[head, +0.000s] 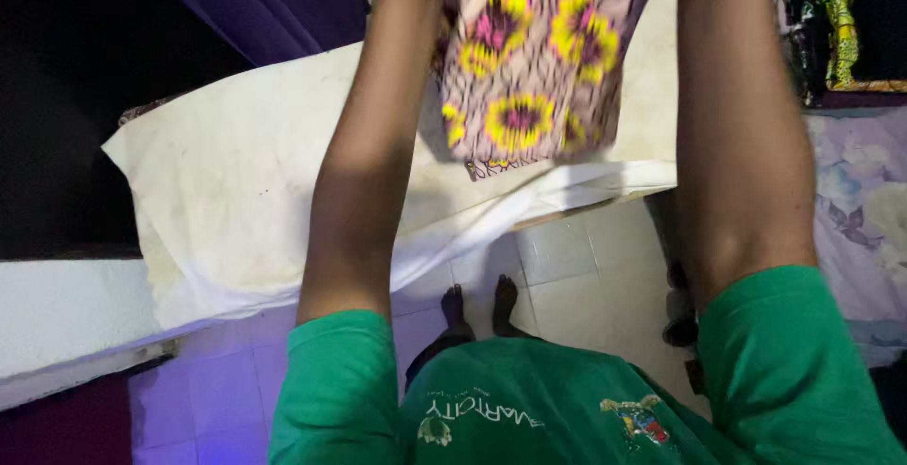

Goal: The person folds a floral-patterned cloth on a white table, then folds a pair of dark trousers. The person smooths and aligns each item before folding it into a compact rectangle and placing it on a nearby bed.

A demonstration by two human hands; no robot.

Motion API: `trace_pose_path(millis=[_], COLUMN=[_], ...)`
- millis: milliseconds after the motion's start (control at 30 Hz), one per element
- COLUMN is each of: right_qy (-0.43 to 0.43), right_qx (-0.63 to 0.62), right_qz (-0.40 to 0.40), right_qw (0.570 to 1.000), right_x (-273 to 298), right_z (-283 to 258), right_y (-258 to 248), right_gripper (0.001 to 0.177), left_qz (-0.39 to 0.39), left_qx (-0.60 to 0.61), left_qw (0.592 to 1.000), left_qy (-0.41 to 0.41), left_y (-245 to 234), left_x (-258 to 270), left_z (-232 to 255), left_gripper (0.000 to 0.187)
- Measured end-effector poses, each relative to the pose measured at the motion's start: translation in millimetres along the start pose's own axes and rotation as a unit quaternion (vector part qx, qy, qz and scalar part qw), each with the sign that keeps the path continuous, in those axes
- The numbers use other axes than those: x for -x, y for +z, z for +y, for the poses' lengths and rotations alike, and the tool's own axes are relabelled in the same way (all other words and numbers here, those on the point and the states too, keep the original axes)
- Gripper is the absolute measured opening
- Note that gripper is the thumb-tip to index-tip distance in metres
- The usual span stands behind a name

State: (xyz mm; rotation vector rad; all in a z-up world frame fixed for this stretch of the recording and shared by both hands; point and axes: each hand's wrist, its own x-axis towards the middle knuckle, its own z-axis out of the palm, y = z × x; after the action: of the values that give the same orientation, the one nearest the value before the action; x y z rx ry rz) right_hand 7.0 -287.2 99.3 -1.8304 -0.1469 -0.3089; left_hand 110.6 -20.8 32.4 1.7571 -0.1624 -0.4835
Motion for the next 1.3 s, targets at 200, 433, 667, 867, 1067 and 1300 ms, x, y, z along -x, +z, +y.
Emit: trace_pose_path(millis=[200,433,667,867,1067,1300], right_qy=[-0.052,0.108,0.316,0.371,0.335,0.195], right_qx=[-0.065,-0.2,-0.306,-0.046,0.008,-0.074], right_qz=[0.018,-0.036,-0.066,-0.179,-0.051,0.002], right_qw=[0.996,0.973,0.896,0.91,0.941,0.978], right_x=[25,126,310,313,228,171], right_z=[-22,17,122,106,79,89], right_y=[0,-10,3,-15,6,49], right_gripper=[0.039,0.037,0.032,0.043,0.069,0.042], left_qz=[0.029,-0.021,-0.054,-0.004,0.203,0.194], left_qx=[-0.174,0.045,0.064,0.051,0.1,0.266], left_qw=[0.983,0.989,0.995,0.995,0.974,0.938], left_qy=[0.045,0.14,0.056,0.087,0.024,-0.111], left_y=[-9,42,114,108,80,84], left_x=[38,155,292,294,196,105], left_z=[25,-55,-157,-202,-188,-127], left_gripper=[0.098,0.101,0.051,0.049,0.042,0.058])
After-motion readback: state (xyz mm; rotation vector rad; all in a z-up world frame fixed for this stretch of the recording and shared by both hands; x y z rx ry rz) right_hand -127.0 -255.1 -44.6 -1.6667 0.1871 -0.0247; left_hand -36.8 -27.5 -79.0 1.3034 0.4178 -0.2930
